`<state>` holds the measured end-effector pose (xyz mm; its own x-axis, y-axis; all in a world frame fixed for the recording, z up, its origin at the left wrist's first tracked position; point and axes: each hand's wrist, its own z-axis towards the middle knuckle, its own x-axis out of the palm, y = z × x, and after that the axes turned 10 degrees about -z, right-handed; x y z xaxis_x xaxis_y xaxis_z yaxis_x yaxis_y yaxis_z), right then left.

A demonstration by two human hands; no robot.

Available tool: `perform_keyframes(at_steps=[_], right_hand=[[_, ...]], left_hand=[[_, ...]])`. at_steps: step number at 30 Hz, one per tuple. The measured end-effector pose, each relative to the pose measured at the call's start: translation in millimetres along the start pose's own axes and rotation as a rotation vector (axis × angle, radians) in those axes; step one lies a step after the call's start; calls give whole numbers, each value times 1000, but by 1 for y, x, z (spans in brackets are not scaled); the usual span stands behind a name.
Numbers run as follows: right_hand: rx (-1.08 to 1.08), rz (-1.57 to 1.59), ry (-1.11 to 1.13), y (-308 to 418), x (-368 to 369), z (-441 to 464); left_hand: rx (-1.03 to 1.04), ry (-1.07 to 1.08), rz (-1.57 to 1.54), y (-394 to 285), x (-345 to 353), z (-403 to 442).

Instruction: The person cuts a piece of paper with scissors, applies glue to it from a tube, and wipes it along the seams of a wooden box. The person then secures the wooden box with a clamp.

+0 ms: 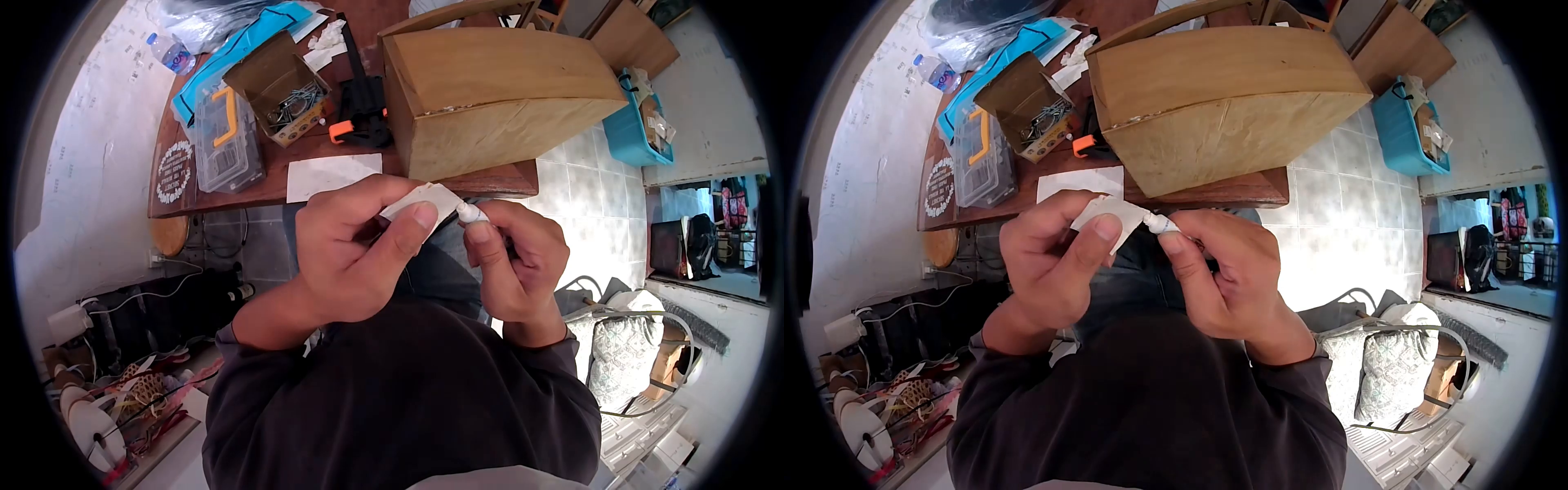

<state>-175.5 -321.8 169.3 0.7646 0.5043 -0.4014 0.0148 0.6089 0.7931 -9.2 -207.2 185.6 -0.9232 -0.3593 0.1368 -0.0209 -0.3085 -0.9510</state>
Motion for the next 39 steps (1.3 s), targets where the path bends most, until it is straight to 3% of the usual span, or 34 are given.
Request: perform_keyframes(at_steps=[10, 12, 16, 18, 20, 22, 24, 25, 28, 30, 32, 39], right_hand=[[-87, -180, -5, 2, -2, 4], [-92, -214, 0, 3, -2, 4], [36, -153, -65, -4, 1, 1], [201, -62, -167, -4, -5, -3], [149, 136, -501, -7, -8, 13], [64, 46, -720, -28, -27, 35], [120, -273, -761, -52, -57, 51], [125, -263, -774, -61, -64, 62], [193, -217, -907, -86, -71, 90], [10, 3, -941, -99, -68, 100], [93, -27, -928, -99, -66, 103], [152, 96, -951, -103, -58, 102]], left_hand=[[-164, -16, -194, 7, -4, 4], [-239, -11, -394, 8, -4, 5], [-313, -75, -542, -7, -5, 12], [-25, -94, -208, -17, -9, 26], [242, -10, 83, -27, -18, 49], [249, 51, 259, -41, -23, 66], [302, 184, 424, -46, -23, 84], [453, 310, 572, -49, -24, 95], [466, 429, 719, -55, -19, 105], [456, 437, 728, -54, -16, 110], [575, 459, 792, -52, -14, 117], [542, 428, 904, -52, -3, 107]])
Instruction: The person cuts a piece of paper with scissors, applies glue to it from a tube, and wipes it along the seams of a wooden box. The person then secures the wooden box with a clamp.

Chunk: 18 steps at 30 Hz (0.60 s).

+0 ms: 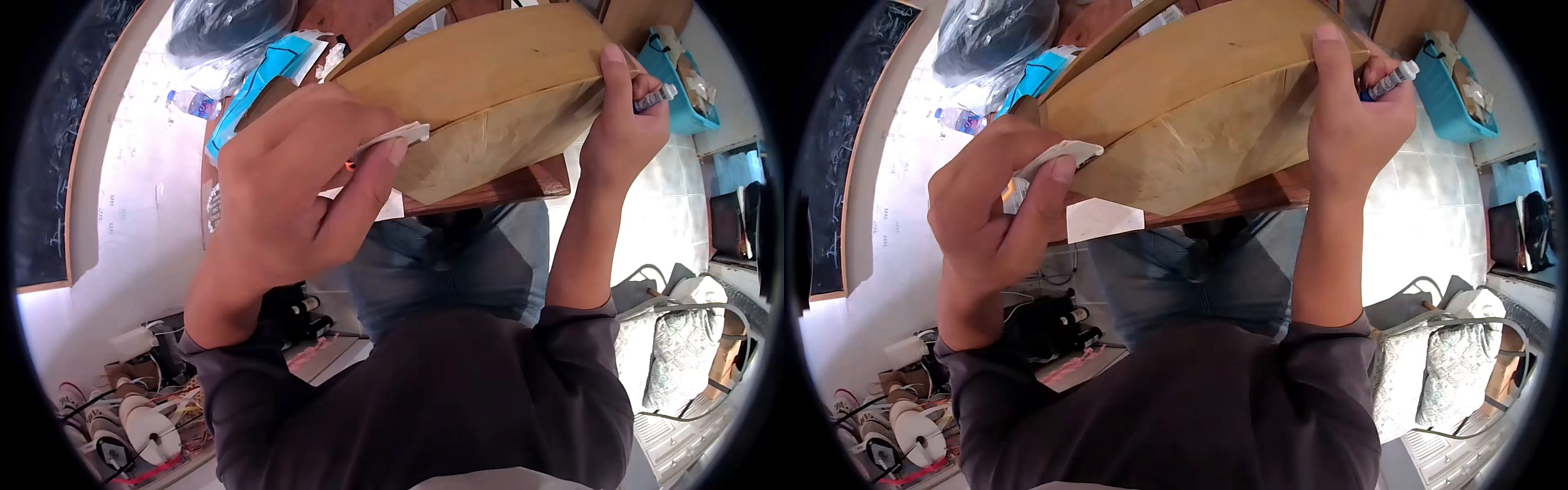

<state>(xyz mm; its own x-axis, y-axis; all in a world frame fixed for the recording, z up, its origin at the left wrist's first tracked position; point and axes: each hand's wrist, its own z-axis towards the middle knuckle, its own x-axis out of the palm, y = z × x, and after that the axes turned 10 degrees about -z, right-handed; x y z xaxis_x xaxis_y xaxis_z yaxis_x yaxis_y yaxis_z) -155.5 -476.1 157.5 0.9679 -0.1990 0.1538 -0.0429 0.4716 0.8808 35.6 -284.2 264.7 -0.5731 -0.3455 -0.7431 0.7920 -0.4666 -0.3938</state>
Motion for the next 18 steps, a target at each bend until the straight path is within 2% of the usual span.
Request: perform_keyframes(at_steps=[3, 5, 15, 18], right_hand=[[0, 13, -2, 5, 2, -2], [1, 11, -12, 5, 3, -2], [-20, 65, -22, -4, 3, 1], [-24, 35, -26, -6, 0, 1]], left_hand=[[-70, 5, -11, 1, 1, -1], [46, -16, 77, 6, 2, -1], [73, -30, 157, 2, 5, 1], [119, 44, 222, -1, 3, 3]])
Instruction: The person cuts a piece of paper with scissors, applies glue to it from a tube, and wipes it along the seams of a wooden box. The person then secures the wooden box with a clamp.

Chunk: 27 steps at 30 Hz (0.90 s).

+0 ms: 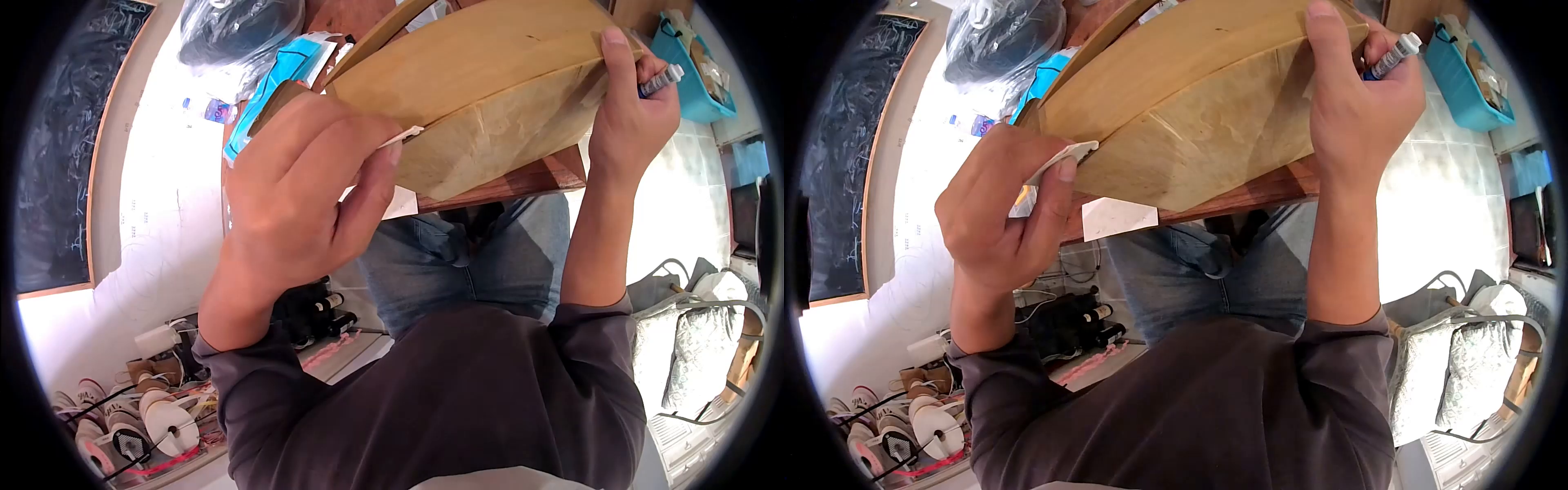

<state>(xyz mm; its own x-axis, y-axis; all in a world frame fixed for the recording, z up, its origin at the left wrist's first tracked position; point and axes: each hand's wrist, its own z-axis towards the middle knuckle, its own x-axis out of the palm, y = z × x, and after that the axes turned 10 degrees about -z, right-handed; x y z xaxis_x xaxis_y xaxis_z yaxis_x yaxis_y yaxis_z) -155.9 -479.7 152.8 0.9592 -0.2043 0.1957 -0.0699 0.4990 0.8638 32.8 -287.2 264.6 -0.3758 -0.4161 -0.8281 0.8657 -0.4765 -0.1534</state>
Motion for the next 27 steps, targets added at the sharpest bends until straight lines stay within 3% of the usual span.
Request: perform_keyframes(at_steps=[11, 27], right_hand=[[24, -3, 1, 2, 1, -2], [5, -39, -4, 0, -1, -2]], left_hand=[[-51, 167, -38, 0, -20, 9], [-84, 227, -29, -8, -26, 22]])
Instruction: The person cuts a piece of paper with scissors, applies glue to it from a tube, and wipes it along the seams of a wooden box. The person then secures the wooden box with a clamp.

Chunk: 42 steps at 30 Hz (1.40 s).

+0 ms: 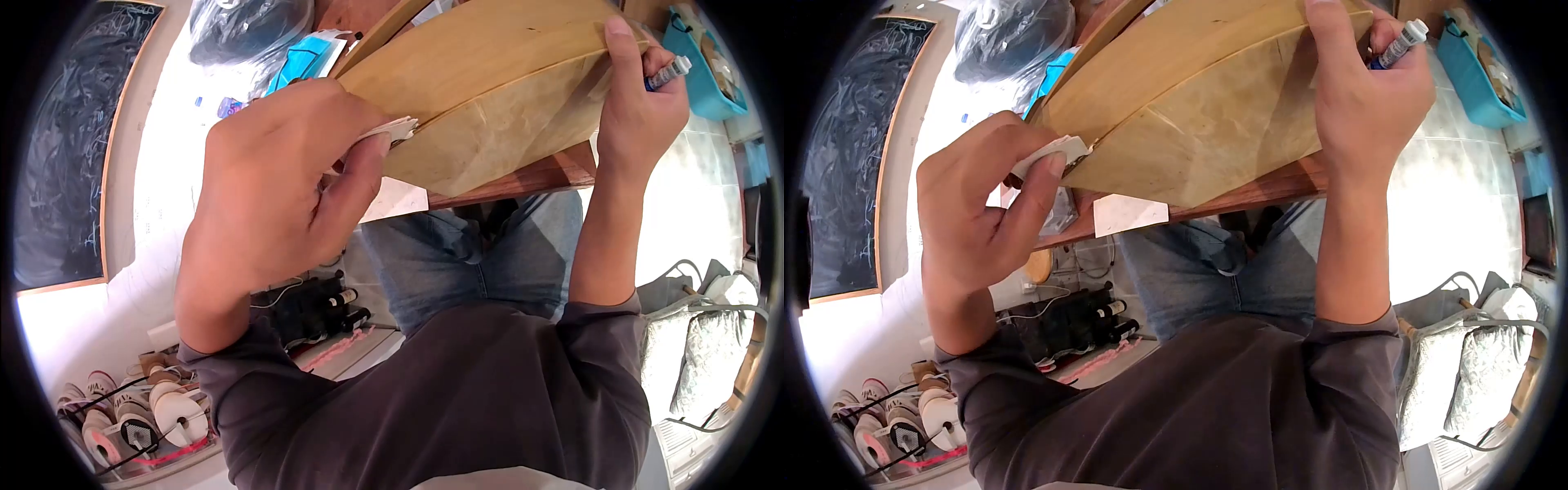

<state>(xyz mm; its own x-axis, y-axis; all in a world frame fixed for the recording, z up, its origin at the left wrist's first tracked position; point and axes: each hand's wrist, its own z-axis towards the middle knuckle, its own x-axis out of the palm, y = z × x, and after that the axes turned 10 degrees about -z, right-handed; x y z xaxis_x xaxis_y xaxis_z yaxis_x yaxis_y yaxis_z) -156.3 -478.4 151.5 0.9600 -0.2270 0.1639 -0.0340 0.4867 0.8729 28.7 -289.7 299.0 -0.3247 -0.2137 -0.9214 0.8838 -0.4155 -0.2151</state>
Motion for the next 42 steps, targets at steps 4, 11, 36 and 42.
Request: perform_keyframes(at_steps=[4, 11, 36, 42], right_hand=[[-6, 9, 15, -4, -2, 0], [-16, 18, -2, -5, 1, -1], [-154, 26, 26, 13, 8, -4], [-179, 66, 54, 11, 7, -4]], left_hand=[[-191, 71, -23, -8, -5, 6], [-481, 182, -30, -15, -13, 17], [-288, 66, -81, -9, -8, 10], [-290, 92, -111, -9, -10, 11]])
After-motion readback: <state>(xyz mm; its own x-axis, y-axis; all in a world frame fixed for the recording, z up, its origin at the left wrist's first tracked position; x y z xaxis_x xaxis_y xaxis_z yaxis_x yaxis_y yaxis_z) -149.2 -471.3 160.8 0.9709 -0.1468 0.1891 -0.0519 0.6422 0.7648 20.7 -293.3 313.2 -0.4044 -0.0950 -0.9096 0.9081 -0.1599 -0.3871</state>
